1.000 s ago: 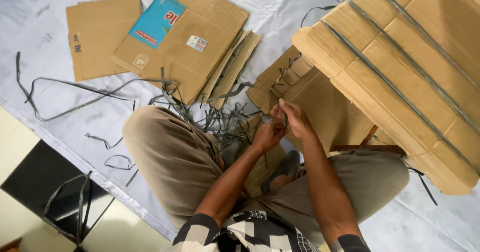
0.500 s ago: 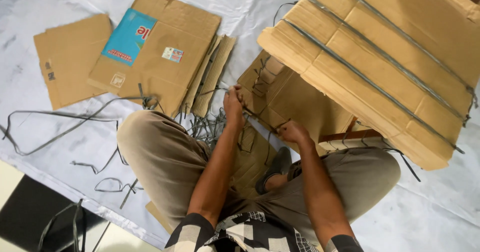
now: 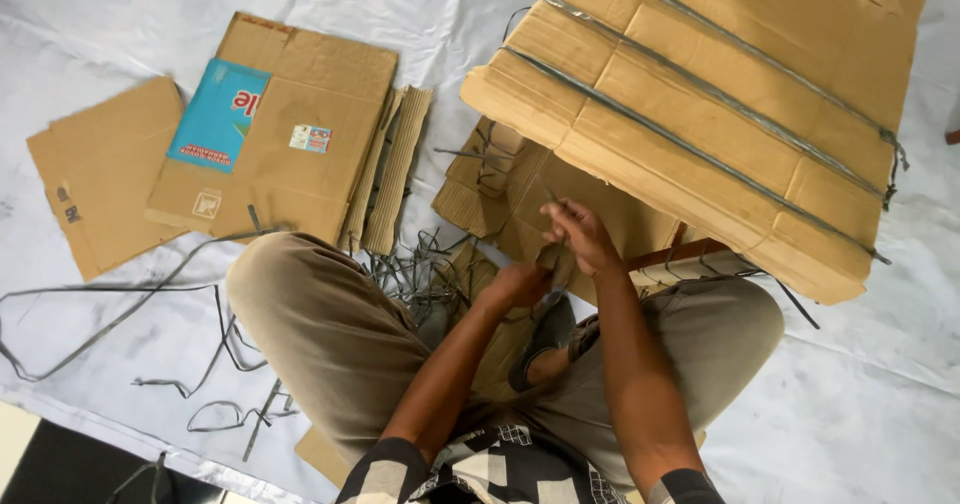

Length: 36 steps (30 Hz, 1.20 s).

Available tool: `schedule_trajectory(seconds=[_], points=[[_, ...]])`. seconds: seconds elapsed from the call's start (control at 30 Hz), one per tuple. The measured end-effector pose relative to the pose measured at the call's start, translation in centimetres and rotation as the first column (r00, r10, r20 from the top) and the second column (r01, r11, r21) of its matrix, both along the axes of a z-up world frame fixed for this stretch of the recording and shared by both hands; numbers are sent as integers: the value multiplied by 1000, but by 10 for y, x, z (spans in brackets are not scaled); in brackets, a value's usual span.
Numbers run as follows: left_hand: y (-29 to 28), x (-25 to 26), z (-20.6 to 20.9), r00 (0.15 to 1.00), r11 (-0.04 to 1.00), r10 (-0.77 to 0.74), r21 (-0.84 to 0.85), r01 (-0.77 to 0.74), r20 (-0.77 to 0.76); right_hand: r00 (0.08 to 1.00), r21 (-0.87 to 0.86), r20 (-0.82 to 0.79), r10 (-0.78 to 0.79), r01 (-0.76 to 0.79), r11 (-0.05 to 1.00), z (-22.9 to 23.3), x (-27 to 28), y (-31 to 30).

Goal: Packing a wooden chair by securing cardboard sheets to its seat using plastic ties.

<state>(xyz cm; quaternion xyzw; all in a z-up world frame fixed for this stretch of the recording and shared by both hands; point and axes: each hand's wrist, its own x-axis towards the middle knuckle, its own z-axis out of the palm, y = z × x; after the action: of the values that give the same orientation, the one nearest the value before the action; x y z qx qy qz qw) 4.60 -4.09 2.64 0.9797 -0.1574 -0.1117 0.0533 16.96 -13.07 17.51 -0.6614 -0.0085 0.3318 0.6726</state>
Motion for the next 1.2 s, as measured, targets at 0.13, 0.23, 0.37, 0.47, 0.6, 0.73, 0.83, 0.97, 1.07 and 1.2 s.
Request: schedule_trajectory(seconds=[0.13, 0.23, 0.37, 0.47, 0.6, 0.73, 0.83, 0.97, 1.07, 1.2], points=[[45, 20, 55, 688, 899, 119, -216, -380, -716, 995, -25, 70, -69, 71, 997, 1, 1, -5], [55, 29, 40, 824, 274, 220, -778, -566, -522, 953, -293, 292, 74, 16, 956, 0, -4, -5], [72, 52, 50, 752, -394, 300, -794, -463, -588, 866, -594, 225, 447, -241, 767, -59, -3, -18], [81, 51, 46, 699, -331, 458, -835, -439, -549, 892, -569, 86, 444, -322, 757, -32, -19, 1], [62, 47, 114, 620, -372, 462, -773, -514, -634, 993, -218, -76, 87, -102, 971, 34, -35, 46], [69, 59, 73, 545, -436, 395, -673, -598, -740, 996, -162, 37, 85, -78, 984, -26, -14, 22], [88, 67, 108, 486, -528, 513, -707, -471, -707, 996, -381, 85, 10, 23, 924, -49, 3, 12], [127, 93, 99, 371, -523, 703, -794, -308, -607, 880, -566, 357, -314, 471, 677, -87, 29, 3], [154, 118, 113, 373, -490, 747, -835, -249, -550, 772, -530, 463, -435, 635, 562, -116, 52, 12], [184, 153, 108, 495, -415, 715, -870, -268, -494, 767, -526, 483, -423, 640, 560, -123, 71, 24]])
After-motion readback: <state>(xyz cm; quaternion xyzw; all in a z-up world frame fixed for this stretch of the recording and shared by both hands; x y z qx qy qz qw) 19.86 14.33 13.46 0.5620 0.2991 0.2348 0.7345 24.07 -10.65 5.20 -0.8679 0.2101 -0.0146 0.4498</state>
